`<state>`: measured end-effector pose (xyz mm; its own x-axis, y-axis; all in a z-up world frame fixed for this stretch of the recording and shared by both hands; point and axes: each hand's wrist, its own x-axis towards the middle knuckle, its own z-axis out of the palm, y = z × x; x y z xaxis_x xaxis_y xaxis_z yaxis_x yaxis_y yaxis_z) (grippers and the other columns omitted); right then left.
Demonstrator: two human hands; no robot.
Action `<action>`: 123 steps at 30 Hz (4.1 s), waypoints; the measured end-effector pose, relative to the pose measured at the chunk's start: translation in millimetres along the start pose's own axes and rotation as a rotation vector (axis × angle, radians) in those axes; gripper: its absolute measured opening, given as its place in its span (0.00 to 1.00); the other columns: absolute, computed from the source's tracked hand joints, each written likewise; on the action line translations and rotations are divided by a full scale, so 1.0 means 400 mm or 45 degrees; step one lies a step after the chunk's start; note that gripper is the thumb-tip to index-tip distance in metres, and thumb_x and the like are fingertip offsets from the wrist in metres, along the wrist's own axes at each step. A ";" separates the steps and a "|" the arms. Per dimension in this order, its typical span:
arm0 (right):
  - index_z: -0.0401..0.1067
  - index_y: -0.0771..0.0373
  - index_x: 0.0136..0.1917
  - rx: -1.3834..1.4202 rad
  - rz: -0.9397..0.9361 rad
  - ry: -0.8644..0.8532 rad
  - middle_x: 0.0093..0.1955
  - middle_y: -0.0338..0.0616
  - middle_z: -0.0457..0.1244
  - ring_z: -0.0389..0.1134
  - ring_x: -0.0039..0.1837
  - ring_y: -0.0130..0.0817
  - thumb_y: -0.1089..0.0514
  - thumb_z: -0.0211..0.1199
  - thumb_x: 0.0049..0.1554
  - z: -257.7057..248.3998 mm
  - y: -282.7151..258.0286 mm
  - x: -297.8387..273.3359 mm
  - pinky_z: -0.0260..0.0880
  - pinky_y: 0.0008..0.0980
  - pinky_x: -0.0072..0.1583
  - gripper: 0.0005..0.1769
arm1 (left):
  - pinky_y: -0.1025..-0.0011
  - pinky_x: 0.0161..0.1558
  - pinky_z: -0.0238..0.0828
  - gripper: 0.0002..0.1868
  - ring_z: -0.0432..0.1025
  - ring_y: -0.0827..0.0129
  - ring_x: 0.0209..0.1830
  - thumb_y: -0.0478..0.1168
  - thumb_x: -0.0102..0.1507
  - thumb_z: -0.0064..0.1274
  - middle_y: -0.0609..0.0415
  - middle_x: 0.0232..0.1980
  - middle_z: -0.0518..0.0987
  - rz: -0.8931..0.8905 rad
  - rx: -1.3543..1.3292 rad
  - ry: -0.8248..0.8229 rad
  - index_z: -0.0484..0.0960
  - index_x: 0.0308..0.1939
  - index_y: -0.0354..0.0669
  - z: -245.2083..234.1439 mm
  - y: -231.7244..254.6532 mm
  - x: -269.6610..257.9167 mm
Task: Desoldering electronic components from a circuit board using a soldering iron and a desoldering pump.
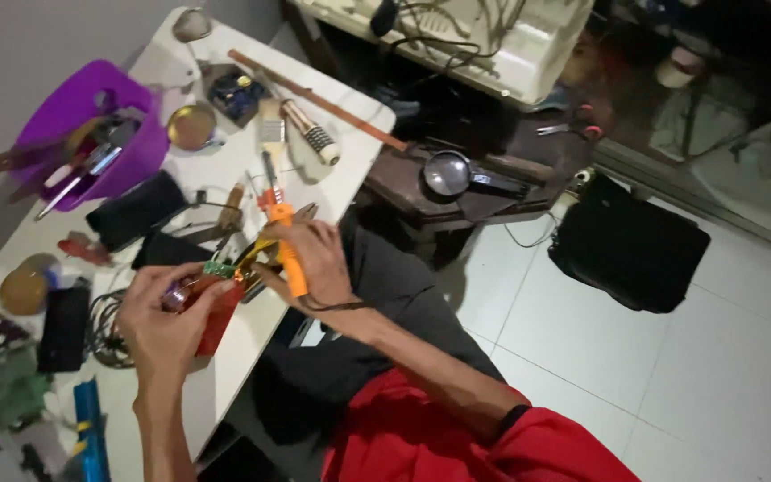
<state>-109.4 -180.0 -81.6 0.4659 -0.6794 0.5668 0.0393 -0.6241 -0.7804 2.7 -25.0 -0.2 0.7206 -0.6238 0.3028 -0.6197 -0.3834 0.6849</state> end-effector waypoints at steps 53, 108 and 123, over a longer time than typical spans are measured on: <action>0.66 0.64 0.69 0.632 0.590 -0.768 0.75 0.52 0.57 0.53 0.75 0.33 0.49 0.70 0.57 -0.199 -0.103 0.156 0.50 0.50 0.78 0.32 | 0.58 0.48 0.74 0.17 0.76 0.49 0.43 0.39 0.52 0.76 0.45 0.40 0.77 -0.015 -0.244 -0.104 0.88 0.42 0.42 0.066 0.009 0.054; 0.69 0.70 0.53 1.141 0.624 -0.060 0.44 0.51 0.63 0.70 0.43 0.38 0.55 0.50 0.72 -0.043 0.176 0.158 0.77 0.38 0.46 0.14 | 0.58 0.46 0.70 0.03 0.75 0.54 0.38 0.32 0.59 0.61 0.47 0.34 0.78 0.223 -0.369 -0.315 0.82 0.33 0.43 -0.008 -0.049 0.147; 0.59 0.56 0.45 1.016 0.596 -0.194 0.38 0.35 0.55 0.57 0.33 0.22 0.44 0.52 0.67 -0.009 0.135 0.227 0.64 0.23 0.34 0.16 | 0.69 0.43 0.65 0.03 0.68 0.66 0.39 0.31 0.65 0.54 0.52 0.38 0.75 0.272 -0.344 -0.412 0.77 0.35 0.40 0.006 -0.032 0.141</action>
<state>-68.1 -277.0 -71.2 0.6964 -0.7012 0.1528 0.3869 0.1875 -0.9028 50.5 -57.0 6.3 0.4252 -0.8661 0.2628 -0.6091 -0.0591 0.7909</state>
